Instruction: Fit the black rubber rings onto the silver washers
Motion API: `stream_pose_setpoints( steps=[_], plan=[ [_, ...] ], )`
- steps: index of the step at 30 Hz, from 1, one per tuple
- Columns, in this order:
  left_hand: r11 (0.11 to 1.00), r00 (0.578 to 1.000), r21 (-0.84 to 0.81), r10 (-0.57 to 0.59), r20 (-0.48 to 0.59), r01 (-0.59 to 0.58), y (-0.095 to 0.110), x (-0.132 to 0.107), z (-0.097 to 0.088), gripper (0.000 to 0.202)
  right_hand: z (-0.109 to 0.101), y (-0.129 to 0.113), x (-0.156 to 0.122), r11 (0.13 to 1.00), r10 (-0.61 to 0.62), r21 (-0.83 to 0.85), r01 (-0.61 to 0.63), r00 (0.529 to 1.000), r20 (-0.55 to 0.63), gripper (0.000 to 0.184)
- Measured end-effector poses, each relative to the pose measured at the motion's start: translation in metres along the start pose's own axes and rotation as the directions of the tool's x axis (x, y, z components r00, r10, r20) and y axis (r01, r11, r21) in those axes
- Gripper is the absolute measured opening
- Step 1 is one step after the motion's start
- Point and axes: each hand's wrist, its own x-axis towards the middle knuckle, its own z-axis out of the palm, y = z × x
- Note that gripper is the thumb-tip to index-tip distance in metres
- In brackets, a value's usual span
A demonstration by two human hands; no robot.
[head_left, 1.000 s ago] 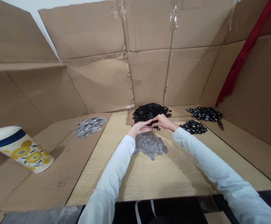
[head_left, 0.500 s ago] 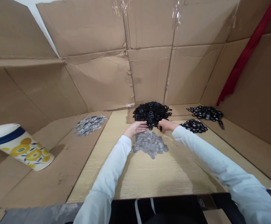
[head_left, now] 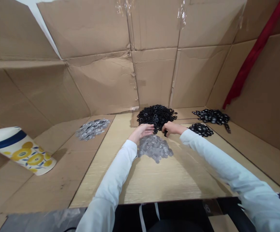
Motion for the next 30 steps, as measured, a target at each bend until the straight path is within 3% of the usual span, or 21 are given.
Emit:
stream_pose_setpoints(
  steps=[10,17,23,30],
  plan=[
    [0.999,0.998,-0.044,0.031,0.057,-0.029,0.000,0.001,0.004,0.013,0.004,-0.009,-0.003,1.000,0.024,0.004,-0.024,1.000,-0.015,0.032],
    [1.000,0.999,-0.023,-0.003,0.040,0.004,-0.007,-0.006,0.014,0.013,-0.018,-0.007,-0.012,0.999,-0.009,0.043,0.015,0.990,-0.144,0.032],
    [0.983,0.990,-0.181,-0.014,0.140,0.040,-0.006,-0.020,0.032,0.015,-0.035,-0.035,-0.035,0.962,-0.020,0.249,0.114,0.936,-0.352,0.033],
    [0.967,0.986,-0.252,0.014,0.163,0.028,-0.005,-0.039,0.027,0.015,-0.023,-0.057,-0.050,0.914,0.070,0.382,0.137,0.874,-0.480,0.029]
  ],
)
